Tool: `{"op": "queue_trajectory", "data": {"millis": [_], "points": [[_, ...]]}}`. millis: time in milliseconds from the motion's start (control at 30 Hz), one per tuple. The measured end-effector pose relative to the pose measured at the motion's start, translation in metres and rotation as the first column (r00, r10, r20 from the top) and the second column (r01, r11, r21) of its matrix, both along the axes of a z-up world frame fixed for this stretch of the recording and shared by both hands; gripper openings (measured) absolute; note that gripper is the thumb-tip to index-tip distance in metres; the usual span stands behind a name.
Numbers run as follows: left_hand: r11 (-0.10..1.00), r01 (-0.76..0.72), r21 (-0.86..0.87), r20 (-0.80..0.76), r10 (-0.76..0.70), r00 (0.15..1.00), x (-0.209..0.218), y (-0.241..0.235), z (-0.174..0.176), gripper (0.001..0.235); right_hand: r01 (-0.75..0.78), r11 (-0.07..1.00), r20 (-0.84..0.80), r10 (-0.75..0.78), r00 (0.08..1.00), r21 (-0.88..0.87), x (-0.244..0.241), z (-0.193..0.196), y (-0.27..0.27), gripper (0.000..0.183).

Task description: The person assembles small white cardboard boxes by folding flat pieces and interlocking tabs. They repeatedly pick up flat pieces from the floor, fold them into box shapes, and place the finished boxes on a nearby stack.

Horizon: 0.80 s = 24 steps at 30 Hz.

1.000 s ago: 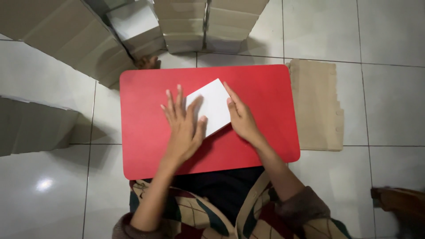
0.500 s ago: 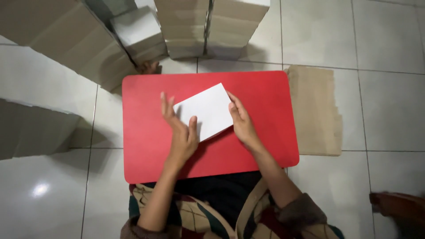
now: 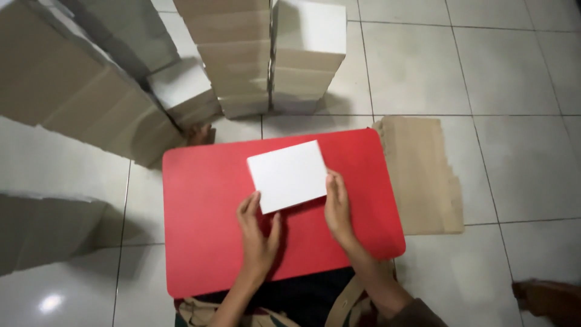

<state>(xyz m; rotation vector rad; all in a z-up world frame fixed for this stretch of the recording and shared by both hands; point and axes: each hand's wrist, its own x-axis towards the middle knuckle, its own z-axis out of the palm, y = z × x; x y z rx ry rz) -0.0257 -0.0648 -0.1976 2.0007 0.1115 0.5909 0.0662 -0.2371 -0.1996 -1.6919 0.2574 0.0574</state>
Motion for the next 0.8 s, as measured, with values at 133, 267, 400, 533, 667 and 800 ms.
{"op": "queue_trajectory", "data": {"millis": [133, 267, 400, 533, 667, 800], "points": [[0.995, 0.087, 0.04, 0.117, -0.091, 0.989, 0.064, -0.007, 0.033, 0.067, 0.08, 0.995, 0.143, -0.07, 0.987, -0.067, 0.025, 0.03, -0.004, 0.056], [0.978, 0.16, 0.137, 0.328, -0.197, 0.924, 0.161, -0.011, 0.099, 0.065, 0.282, 0.956, 0.449, -0.22, 0.866, -0.075, 0.104, 0.061, -0.018, 0.064], [0.952, 0.191, 0.24, 0.356, -0.269, 0.895, 0.239, -0.006, 0.157, 0.069, 0.186, 0.98, 0.654, -0.183, 0.734, 0.066, 0.184, 0.126, -0.01, 0.052], [0.935, 0.025, 0.354, 0.326, -0.148, 0.934, 0.284, -0.007, 0.167, 0.062, 0.058, 0.989, 0.643, -0.131, 0.755, 0.134, 0.247, 0.13, 0.001, 0.053], [0.906, -0.044, 0.421, 0.263, -0.075, 0.962, 0.3, -0.005, 0.146, 0.06, 0.053, 0.998, 0.562, -0.064, 0.825, 0.034, 0.258, 0.139, 0.019, 0.062], [0.91, -0.027, 0.413, 0.188, -0.056, 0.981, 0.303, -0.004, 0.138, 0.062, 0.061, 0.998, 0.505, -0.044, 0.862, -0.017, 0.263, 0.132, 0.023, 0.063]]}}
